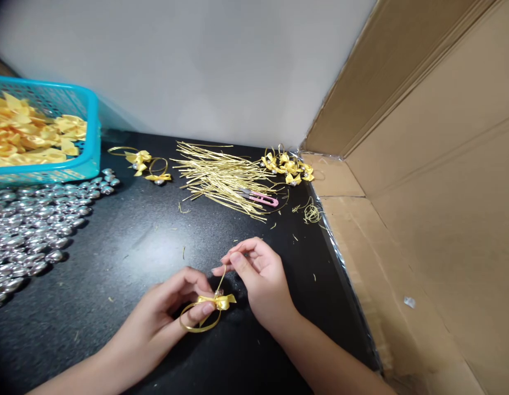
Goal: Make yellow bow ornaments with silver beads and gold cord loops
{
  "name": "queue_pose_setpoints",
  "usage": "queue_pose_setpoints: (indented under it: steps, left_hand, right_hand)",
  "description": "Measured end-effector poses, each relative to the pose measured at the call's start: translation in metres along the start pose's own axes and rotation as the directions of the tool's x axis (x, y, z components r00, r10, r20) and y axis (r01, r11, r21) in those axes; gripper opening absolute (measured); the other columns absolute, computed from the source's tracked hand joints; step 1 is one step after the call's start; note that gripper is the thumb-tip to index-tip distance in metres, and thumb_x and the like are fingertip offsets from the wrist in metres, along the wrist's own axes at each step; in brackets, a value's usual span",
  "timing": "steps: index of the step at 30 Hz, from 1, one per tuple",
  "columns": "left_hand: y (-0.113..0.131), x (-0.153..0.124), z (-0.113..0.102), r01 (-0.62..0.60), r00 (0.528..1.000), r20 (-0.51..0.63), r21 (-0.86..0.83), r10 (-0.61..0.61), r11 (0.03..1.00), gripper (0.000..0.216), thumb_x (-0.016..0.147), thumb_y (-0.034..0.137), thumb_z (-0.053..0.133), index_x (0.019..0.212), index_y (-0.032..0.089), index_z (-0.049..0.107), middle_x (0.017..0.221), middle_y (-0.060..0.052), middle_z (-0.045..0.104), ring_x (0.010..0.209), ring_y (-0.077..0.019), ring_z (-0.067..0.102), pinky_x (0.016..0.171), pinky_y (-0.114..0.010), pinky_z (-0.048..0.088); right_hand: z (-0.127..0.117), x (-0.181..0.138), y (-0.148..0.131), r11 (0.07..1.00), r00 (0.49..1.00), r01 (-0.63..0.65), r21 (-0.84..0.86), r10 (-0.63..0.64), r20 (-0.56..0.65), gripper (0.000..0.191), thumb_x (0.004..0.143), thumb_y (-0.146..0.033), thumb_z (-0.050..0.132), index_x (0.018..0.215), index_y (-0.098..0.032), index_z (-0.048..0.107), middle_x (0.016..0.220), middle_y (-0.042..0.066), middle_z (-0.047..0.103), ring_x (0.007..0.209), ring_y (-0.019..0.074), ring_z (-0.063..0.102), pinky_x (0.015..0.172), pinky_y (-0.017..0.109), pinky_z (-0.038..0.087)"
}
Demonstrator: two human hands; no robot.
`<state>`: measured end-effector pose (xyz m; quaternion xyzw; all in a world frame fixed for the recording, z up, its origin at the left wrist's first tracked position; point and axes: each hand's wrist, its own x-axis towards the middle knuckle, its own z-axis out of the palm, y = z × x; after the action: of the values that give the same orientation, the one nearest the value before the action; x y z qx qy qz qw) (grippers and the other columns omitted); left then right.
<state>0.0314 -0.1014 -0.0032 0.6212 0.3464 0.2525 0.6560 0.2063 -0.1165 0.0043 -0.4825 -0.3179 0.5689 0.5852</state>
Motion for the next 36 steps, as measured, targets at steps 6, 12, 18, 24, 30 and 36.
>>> queue_pose_setpoints:
  steps: [6, 12, 18, 24, 30, 36]
  left_hand:
    - [-0.003, 0.000, 0.000, -0.007, 1.000, -0.007, -0.020, 0.007, 1.000, 0.007, 0.089, 0.028, 0.061, 0.089, 0.023, 0.055, 0.078, 0.003, 0.066, 0.072, -0.0121, 0.062, 0.066, -0.021, 0.047]
    - [0.000, 0.001, 0.001, 0.004, 1.000, -0.019, -0.066, -0.005, 0.998, 0.013, 0.087, 0.031, 0.064, 0.087, 0.022, 0.055, 0.073, 0.002, 0.065, 0.067, -0.0126, 0.059, 0.062, -0.022, 0.046]
    - [0.001, 0.001, 0.001, 0.001, 1.000, -0.019, -0.053, -0.002, 0.999, 0.013, 0.086, 0.030, 0.064, 0.089, 0.022, 0.054, 0.075, 0.001, 0.066, 0.070, -0.0141, 0.061, 0.065, -0.024, 0.047]
    - [0.001, 0.001, 0.001, -0.022, 1.000, -0.007, 0.025, 0.022, 0.999, 0.011, 0.088, 0.029, 0.060, 0.087, 0.021, 0.052, 0.068, 0.003, 0.060, 0.063, -0.0129, 0.054, 0.060, -0.023, 0.043]
    - [0.004, 0.002, 0.000, 0.005, 1.000, 0.002, 0.019, -0.005, 1.000, 0.013, 0.088, 0.031, 0.059, 0.085, 0.021, 0.051, 0.069, 0.003, 0.056, 0.065, -0.0129, 0.052, 0.061, -0.023, 0.043]
    - [0.004, 0.002, -0.004, 0.039, 0.998, 0.059, -0.024, -0.037, 0.999, 0.018, 0.088, 0.035, 0.060, 0.082, 0.020, 0.051, 0.071, 0.002, 0.055, 0.066, -0.0131, 0.051, 0.060, -0.023, 0.041]
  right_hand:
    - [0.000, 0.000, 0.002, 1.000, 1.000, -0.006, -0.007, 0.006, -0.009, 0.017, 0.082, -0.032, 0.072, 0.080, -0.019, 0.061, 0.075, -0.002, 0.068, 0.067, 0.0141, 0.072, 0.070, 0.027, 0.056]
    - [0.001, -0.001, -0.001, 1.000, 1.000, -0.009, -0.013, 0.009, -0.029, 0.018, 0.080, -0.033, 0.072, 0.080, -0.019, 0.061, 0.074, -0.002, 0.068, 0.068, 0.0153, 0.072, 0.070, 0.027, 0.055]
    - [0.000, -0.001, 0.001, 1.000, 1.000, -0.019, -0.009, 0.018, -0.025, 0.017, 0.082, -0.032, 0.072, 0.079, -0.019, 0.061, 0.075, -0.002, 0.068, 0.068, 0.0147, 0.072, 0.070, 0.026, 0.055]
    - [0.002, 0.000, 0.004, 1.000, 1.000, -0.025, 0.010, 0.025, 0.004, 0.016, 0.082, -0.031, 0.072, 0.079, -0.019, 0.062, 0.074, -0.002, 0.068, 0.066, 0.0123, 0.070, 0.070, 0.026, 0.055]
    - [0.000, 0.001, 0.004, 1.000, 0.999, -0.010, 0.000, 0.010, -0.031, 0.016, 0.081, -0.031, 0.073, 0.079, -0.019, 0.062, 0.072, -0.002, 0.067, 0.069, 0.0137, 0.071, 0.071, 0.026, 0.055]
    - [-0.001, 0.010, 0.006, 0.999, 0.996, 0.038, -0.008, -0.039, -0.083, 0.021, 0.077, -0.035, 0.075, 0.077, -0.018, 0.062, 0.069, -0.002, 0.066, 0.066, 0.0143, 0.070, 0.072, 0.029, 0.055]
